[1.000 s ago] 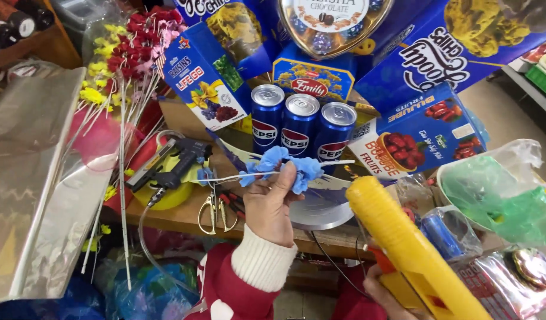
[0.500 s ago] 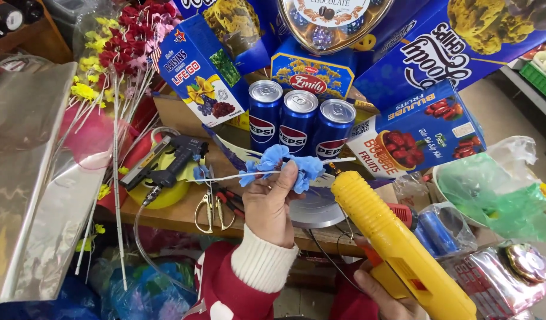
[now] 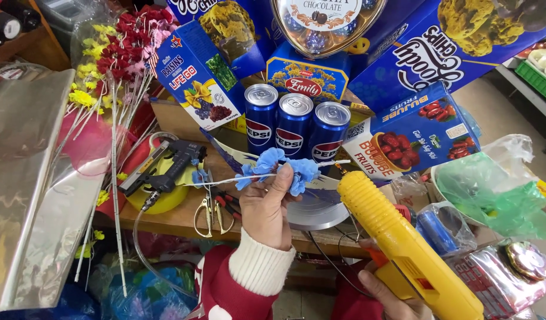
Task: Decorating a gift basket containing snacks and drinks by attaching artificial flowers using a hot glue gun and pliers.
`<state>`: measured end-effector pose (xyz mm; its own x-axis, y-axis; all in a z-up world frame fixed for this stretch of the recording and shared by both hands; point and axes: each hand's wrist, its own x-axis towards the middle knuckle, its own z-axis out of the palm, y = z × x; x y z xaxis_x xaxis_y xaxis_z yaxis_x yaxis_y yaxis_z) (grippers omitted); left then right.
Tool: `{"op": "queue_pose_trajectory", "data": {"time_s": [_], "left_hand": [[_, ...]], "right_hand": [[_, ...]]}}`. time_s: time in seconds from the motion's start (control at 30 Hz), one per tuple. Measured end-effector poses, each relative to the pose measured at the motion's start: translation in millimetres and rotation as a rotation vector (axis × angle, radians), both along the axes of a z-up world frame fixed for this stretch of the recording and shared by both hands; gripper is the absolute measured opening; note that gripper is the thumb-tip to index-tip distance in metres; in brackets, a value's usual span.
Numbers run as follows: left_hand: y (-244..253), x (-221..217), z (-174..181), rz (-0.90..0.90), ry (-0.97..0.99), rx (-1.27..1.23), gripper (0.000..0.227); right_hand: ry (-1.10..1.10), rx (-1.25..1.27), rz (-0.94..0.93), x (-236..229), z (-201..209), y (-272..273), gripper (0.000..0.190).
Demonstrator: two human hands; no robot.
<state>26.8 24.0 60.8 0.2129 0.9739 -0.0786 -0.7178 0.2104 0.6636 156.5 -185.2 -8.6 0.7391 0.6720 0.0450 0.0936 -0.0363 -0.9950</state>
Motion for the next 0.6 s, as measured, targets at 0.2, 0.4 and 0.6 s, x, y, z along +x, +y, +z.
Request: {"op": "queue_pose_trajectory", "data": {"time_s": [0.2, 0.4, 0.6], "left_hand": [[0.0, 0.1, 0.1, -0.003, 0.015, -0.030, 0.038], [0.1, -1.1, -0.9, -0.021, -0.017, -0.005, 0.035], [1.7, 2.1, -4.9, -0.017, -0.017, 0.002, 0.032]], "right_hand": [[-0.080, -0.002, 0.029, 0.8, 4.7, -0.6, 0.050], [-0.118, 0.067, 0.016, -0.4, 5.9, -2.5, 0.049], [-0.149, 0.109, -0.004, -0.8, 3.4, -1.8, 0.050]]}}
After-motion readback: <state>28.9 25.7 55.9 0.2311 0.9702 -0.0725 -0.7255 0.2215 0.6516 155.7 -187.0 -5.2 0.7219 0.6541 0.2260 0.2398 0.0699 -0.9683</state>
